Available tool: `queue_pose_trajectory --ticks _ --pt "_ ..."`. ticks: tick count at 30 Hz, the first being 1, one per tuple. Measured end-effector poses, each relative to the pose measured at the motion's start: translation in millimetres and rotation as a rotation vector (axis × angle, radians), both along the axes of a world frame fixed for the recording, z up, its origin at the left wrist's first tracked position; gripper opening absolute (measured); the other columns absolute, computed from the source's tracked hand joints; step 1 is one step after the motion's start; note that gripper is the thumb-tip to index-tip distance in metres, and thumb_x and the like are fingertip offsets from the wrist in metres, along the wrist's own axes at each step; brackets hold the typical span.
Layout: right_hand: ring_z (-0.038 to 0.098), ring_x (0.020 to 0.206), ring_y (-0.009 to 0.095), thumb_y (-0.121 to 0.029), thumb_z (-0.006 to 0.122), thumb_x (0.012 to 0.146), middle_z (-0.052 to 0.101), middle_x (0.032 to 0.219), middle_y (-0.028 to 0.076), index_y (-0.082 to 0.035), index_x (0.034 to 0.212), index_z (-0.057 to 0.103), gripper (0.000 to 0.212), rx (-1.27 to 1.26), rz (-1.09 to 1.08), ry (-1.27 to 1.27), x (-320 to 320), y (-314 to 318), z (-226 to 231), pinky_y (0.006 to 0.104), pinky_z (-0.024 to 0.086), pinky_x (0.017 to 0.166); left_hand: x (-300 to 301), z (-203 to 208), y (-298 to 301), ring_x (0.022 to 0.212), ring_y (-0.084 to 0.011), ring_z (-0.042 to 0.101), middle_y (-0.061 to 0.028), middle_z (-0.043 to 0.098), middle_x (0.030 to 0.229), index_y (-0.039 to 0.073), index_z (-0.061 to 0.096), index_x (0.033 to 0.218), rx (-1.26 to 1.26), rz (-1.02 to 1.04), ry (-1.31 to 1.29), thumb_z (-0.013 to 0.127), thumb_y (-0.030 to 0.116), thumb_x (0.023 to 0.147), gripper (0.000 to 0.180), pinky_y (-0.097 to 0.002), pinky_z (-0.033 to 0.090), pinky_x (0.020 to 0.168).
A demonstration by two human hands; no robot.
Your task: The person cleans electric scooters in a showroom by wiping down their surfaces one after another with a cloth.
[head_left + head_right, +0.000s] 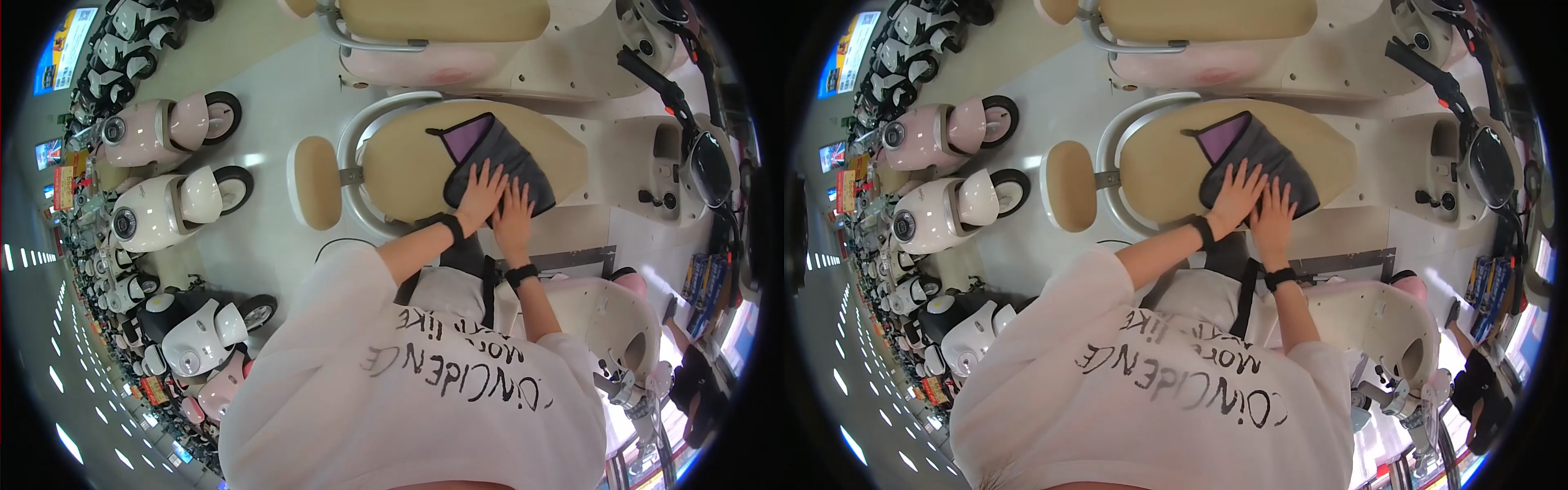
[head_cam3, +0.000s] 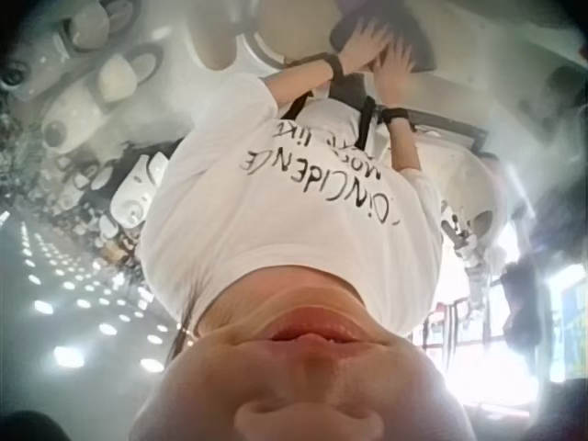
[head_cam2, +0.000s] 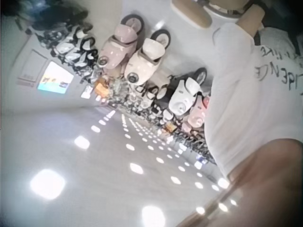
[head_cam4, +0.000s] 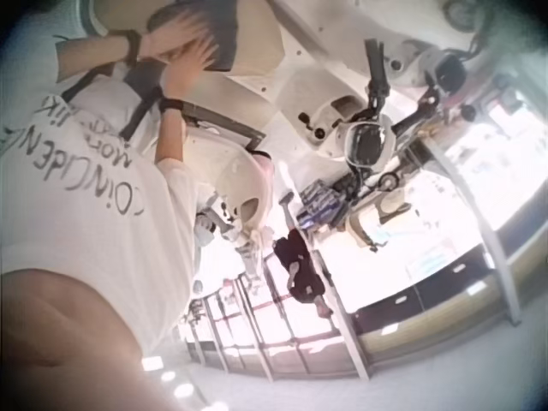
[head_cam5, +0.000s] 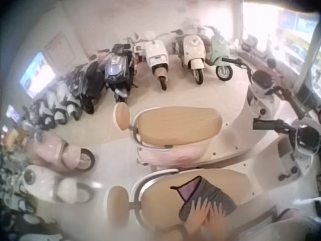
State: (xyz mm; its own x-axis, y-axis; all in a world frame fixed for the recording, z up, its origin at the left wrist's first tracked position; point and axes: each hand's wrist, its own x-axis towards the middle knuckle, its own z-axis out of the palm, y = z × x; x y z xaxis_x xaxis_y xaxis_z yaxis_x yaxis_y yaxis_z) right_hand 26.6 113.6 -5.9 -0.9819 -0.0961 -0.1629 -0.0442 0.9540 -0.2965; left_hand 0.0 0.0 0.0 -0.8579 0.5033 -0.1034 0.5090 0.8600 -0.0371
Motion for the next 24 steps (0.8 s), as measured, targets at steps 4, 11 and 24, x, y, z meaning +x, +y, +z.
queue_pose_trajectory --ticks 4,11,24 --pt "0.019 0.129 0.031 -0.026 0.051 0.081 0.030 0.135 0.012 -0.005 0.128 0.036 0.054 -0.094 0.167 0.013 2 -35 19 0.0521 0.017 0.101 19 8 -45 0.123 -0.0349 0.029 -0.0123 0.036 0.131 0.007 0.037 0.127 0.166 0.114 -0.021 0.050 0.019 0.077 0.054 -0.0488 0.025 0.098" --pt "0.024 0.127 0.029 -0.020 0.048 0.083 0.037 0.129 0.012 -0.003 0.121 0.043 0.041 -0.066 0.443 0.079 29 -103 37 0.0490 0.021 0.101 74 25 -142 0.121 -0.0290 0.034 -0.0104 0.039 0.128 0.008 0.037 0.126 0.339 0.165 -0.056 0.049 0.016 0.077 0.051 -0.0468 0.026 0.098" --pt "0.026 0.126 0.024 -0.032 0.057 0.075 0.041 0.126 0.012 0.002 0.120 0.041 0.058 0.185 0.570 0.054 52 -155 29 0.0558 0.012 0.101 101 6 -198 0.113 -0.0186 0.040 -0.0042 0.043 0.122 0.011 0.042 0.121 0.504 0.168 -0.069 0.050 0.010 0.073 0.049 -0.0462 0.030 0.095"
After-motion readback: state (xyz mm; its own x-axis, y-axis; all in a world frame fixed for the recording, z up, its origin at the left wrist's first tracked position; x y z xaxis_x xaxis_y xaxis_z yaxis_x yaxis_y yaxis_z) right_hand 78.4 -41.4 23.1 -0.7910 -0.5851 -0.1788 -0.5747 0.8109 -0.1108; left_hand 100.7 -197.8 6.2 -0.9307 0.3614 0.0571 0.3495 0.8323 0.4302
